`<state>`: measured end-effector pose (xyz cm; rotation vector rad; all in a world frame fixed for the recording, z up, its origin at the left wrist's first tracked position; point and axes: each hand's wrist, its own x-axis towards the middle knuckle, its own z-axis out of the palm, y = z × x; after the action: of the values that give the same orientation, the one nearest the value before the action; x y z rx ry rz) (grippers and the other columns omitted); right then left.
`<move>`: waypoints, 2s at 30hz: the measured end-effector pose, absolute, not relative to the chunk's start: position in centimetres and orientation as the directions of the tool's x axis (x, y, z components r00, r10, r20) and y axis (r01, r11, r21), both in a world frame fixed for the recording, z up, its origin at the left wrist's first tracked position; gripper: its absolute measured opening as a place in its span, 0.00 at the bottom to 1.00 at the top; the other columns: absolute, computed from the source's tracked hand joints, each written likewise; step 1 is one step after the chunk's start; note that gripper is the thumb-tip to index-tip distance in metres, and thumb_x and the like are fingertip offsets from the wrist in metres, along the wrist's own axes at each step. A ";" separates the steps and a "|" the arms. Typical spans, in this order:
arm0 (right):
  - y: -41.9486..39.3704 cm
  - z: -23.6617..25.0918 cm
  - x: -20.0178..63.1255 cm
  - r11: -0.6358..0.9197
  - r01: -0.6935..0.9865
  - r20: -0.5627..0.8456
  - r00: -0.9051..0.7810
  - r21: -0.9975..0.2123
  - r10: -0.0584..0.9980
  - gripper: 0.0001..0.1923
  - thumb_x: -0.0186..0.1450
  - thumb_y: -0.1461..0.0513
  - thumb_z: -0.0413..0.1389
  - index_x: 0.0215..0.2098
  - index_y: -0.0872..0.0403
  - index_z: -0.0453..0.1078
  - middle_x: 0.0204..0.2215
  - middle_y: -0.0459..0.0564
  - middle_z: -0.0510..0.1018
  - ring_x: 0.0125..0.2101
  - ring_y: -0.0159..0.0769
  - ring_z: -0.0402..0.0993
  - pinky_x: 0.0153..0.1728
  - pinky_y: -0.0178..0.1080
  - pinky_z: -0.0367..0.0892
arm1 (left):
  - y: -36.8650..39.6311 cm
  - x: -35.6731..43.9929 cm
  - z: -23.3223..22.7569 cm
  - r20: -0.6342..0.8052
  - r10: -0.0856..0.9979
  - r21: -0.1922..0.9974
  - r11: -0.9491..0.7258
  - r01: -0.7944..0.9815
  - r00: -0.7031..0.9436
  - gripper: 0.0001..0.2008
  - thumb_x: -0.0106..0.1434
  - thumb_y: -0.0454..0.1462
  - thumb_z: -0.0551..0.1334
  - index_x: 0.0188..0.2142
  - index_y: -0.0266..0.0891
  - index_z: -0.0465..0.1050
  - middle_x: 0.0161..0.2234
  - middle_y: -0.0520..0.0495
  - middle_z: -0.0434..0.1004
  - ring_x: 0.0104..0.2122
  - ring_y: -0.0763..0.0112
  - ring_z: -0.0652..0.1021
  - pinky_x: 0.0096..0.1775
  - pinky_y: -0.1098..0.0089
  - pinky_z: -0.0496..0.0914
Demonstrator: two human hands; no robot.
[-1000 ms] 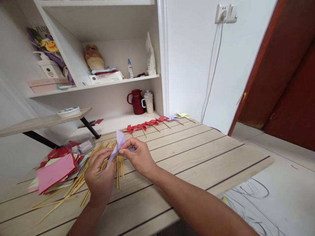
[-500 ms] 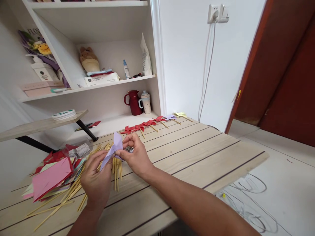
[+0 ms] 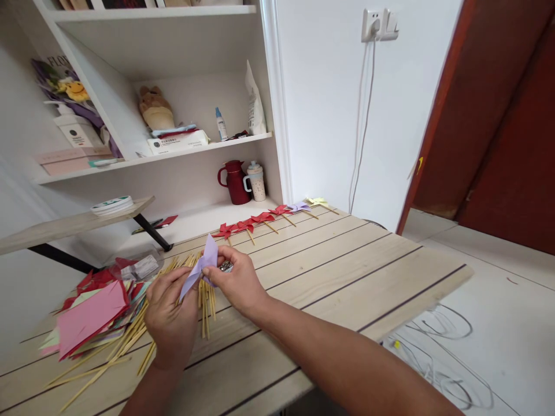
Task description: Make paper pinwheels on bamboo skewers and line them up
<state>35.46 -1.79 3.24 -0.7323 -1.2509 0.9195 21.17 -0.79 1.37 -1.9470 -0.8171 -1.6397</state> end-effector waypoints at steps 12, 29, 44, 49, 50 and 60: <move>-2.2 3.4 36.7 0.579 -0.108 0.585 -0.032 -0.808 0.810 0.08 0.62 0.56 0.63 0.31 0.52 0.73 0.30 0.45 0.75 0.33 0.35 0.71 0.39 0.39 0.69 | -2.0 20.7 2.8 0.968 0.053 -0.142 -0.689 0.710 0.246 0.06 0.63 0.29 0.65 0.39 0.39 0.76 0.36 0.45 0.82 0.35 0.64 0.79 0.50 0.56 0.65; -2.2 2.3 36.9 0.750 0.015 0.750 0.002 -0.661 0.661 0.01 0.66 0.61 0.61 0.36 0.49 0.76 0.34 0.48 0.76 0.39 0.39 0.72 0.43 0.42 0.67 | -3.6 20.8 3.8 0.958 0.003 -0.215 -0.648 0.730 0.285 0.06 0.65 0.29 0.65 0.41 0.38 0.76 0.35 0.47 0.83 0.35 0.68 0.80 0.50 0.57 0.63; -2.1 2.2 36.0 0.616 -0.118 0.617 0.031 -0.779 0.787 0.06 0.64 0.57 0.63 0.37 0.50 0.75 0.33 0.47 0.77 0.35 0.36 0.71 0.38 0.39 0.68 | -2.6 21.5 2.6 0.964 0.265 0.224 -0.757 0.614 -0.025 0.08 0.64 0.29 0.63 0.38 0.44 0.77 0.35 0.50 0.79 0.37 0.67 0.77 0.43 0.62 0.70; -2.0 2.1 36.4 0.612 -0.049 0.610 0.052 -0.789 0.791 0.12 0.64 0.58 0.63 0.46 0.49 0.77 0.38 0.49 0.79 0.39 0.39 0.74 0.42 0.42 0.69 | -2.3 21.6 2.5 0.936 0.343 0.332 -0.782 0.527 -0.080 0.04 0.63 0.32 0.65 0.35 0.43 0.78 0.34 0.50 0.79 0.36 0.68 0.79 0.41 0.64 0.72; -2.0 2.2 36.4 0.615 -0.033 0.613 0.053 -0.788 0.788 0.13 0.64 0.58 0.63 0.47 0.48 0.77 0.39 0.50 0.79 0.40 0.39 0.74 0.43 0.42 0.69 | -2.3 21.6 2.5 0.930 0.356 0.348 -0.782 0.517 -0.088 0.03 0.63 0.33 0.65 0.35 0.42 0.78 0.34 0.50 0.79 0.36 0.67 0.79 0.41 0.64 0.73; -2.3 2.9 36.8 0.670 0.040 0.671 0.016 -0.741 0.741 0.05 0.66 0.59 0.61 0.34 0.51 0.76 0.31 0.48 0.76 0.35 0.37 0.72 0.36 0.40 0.70 | -2.4 21.5 3.1 0.916 0.399 0.370 -0.800 0.473 -0.041 0.04 0.62 0.31 0.66 0.33 0.42 0.77 0.34 0.50 0.79 0.36 0.69 0.79 0.40 0.67 0.73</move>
<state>36.79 -2.28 2.91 -0.6874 -1.4717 0.6183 21.51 -2.36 3.11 -2.1346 -0.9727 -2.0033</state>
